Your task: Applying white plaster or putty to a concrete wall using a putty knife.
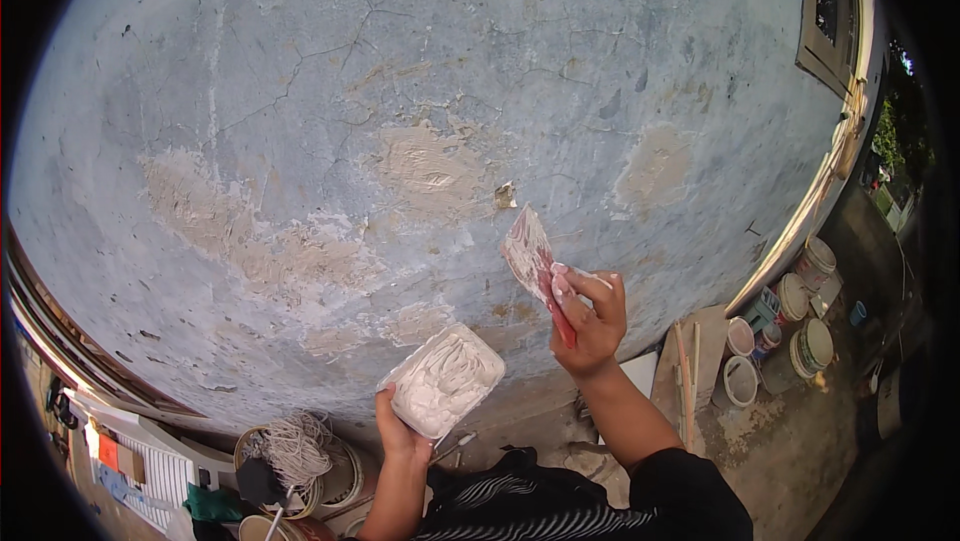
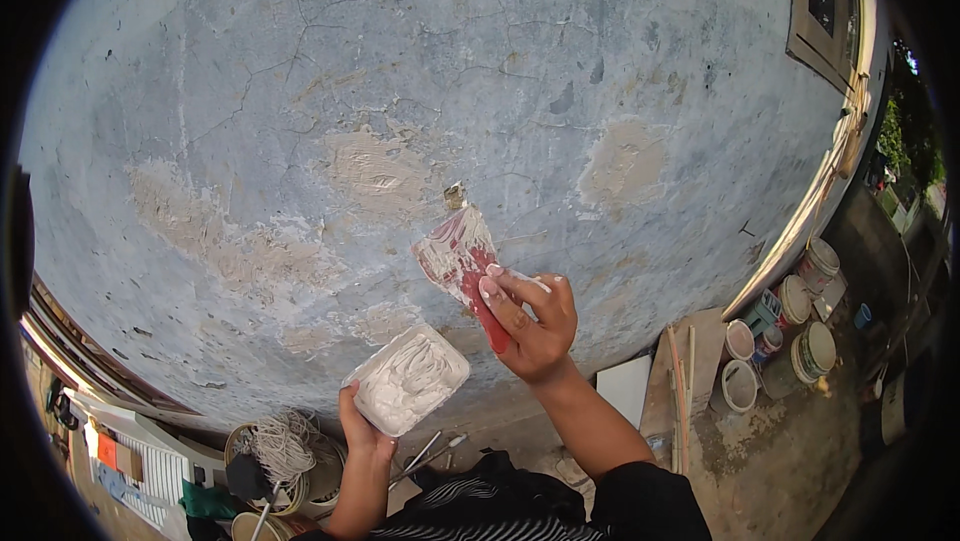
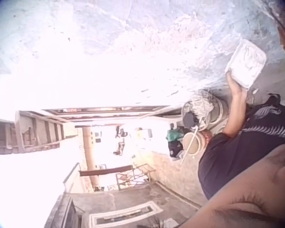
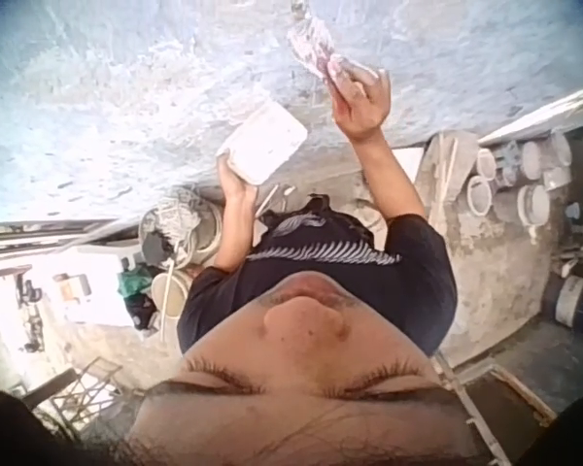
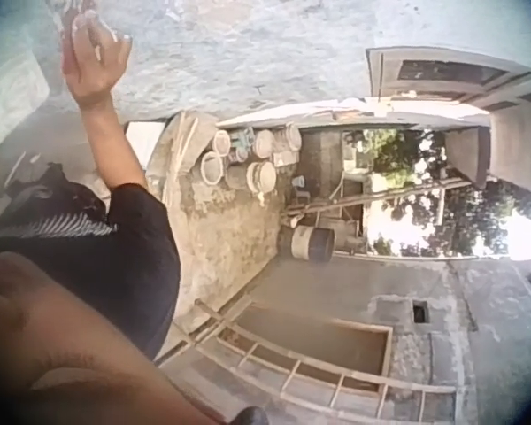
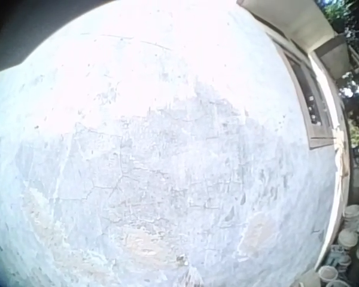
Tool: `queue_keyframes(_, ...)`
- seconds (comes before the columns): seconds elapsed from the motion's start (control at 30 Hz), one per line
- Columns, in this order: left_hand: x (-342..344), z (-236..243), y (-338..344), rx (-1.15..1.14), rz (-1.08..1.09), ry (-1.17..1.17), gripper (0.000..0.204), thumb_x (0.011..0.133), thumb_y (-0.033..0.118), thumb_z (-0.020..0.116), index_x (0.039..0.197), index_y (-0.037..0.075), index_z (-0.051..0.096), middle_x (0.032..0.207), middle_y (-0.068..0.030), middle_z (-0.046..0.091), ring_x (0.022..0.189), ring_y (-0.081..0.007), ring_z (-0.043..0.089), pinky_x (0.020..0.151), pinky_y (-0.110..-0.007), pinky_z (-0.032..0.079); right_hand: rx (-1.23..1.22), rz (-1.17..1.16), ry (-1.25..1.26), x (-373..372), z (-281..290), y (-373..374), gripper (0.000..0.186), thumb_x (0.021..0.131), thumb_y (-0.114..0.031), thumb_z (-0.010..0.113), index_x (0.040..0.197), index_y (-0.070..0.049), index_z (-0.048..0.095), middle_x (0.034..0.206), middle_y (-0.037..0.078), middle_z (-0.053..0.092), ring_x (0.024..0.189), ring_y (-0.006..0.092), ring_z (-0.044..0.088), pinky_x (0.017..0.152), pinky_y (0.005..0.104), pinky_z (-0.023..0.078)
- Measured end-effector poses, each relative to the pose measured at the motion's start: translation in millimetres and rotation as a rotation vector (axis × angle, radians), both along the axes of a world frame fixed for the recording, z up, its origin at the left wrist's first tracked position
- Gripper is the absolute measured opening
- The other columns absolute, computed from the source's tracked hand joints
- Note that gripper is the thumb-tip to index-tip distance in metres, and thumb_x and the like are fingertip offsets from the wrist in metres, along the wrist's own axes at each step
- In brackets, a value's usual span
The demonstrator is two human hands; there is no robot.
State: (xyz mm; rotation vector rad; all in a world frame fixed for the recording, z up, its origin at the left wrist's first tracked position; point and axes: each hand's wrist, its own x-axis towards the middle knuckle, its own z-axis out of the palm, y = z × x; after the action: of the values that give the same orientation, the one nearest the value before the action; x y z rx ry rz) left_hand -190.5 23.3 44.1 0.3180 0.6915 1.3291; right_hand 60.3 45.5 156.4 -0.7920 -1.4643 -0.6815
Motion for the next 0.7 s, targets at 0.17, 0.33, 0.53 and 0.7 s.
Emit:
queue_keyframes(0.17,-4.5,-1.9,-0.7,0.027,0.003,0.000,0.066,0.090,0.041,0.046,0.139,-0.002,0.044,0.137,-0.0206,0.053,0.123,-0.0362,0.055,0.105,-0.047,0.044,0.051,-0.087,-0.142,-12.7,8.2,28.1,0.035,0.076,-0.013,0.074,0.111,-0.014,0.074,0.111,0.002,0.069,0.085,0.0176,0.059,0.072,0.0336,0.043)
queue_keyframes(0.33,-11.5,-5.3,0.1,0.019,0.038,-0.002,0.066,0.089,0.041,0.046,0.139,-0.003,0.044,0.137,-0.0208,0.053,0.123,-0.0363,0.054,0.104,-0.048,0.044,-0.035,-0.171,-0.184,-28.3,-8.6,48.4,0.037,0.076,-0.008,0.070,0.111,-0.020,0.075,0.113,-0.003,0.068,0.079,0.0179,0.053,0.071,0.0326,0.042)
queue_keyframes(0.53,-20.6,-11.8,2.5,0.019,0.077,0.021,0.066,0.089,0.040,0.046,0.139,-0.003,0.044,0.136,-0.0206,0.054,0.123,-0.0362,0.055,0.103,-0.048,0.045,-0.103,-0.205,-0.209,-34.0,-16.7,64.0,0.044,0.072,-0.004,0.069,0.113,-0.020,0.075,0.112,0.000,0.066,0.082,0.0190,0.053,0.072,0.0335,0.042)
queue_keyframes(0.7,-20.0,-9.3,3.8,0.027,0.071,-0.003,0.066,0.089,0.040,0.047,0.139,-0.003,0.043,0.136,-0.0203,0.053,0.122,-0.0361,0.055,0.103,-0.048,0.045,-0.132,-0.184,-0.216,-36.1,-17.5,67.6,0.044,0.071,-0.003,0.068,0.113,-0.017,0.074,0.111,0.004,0.066,0.087,0.0189,0.057,0.073,0.0350,0.043)
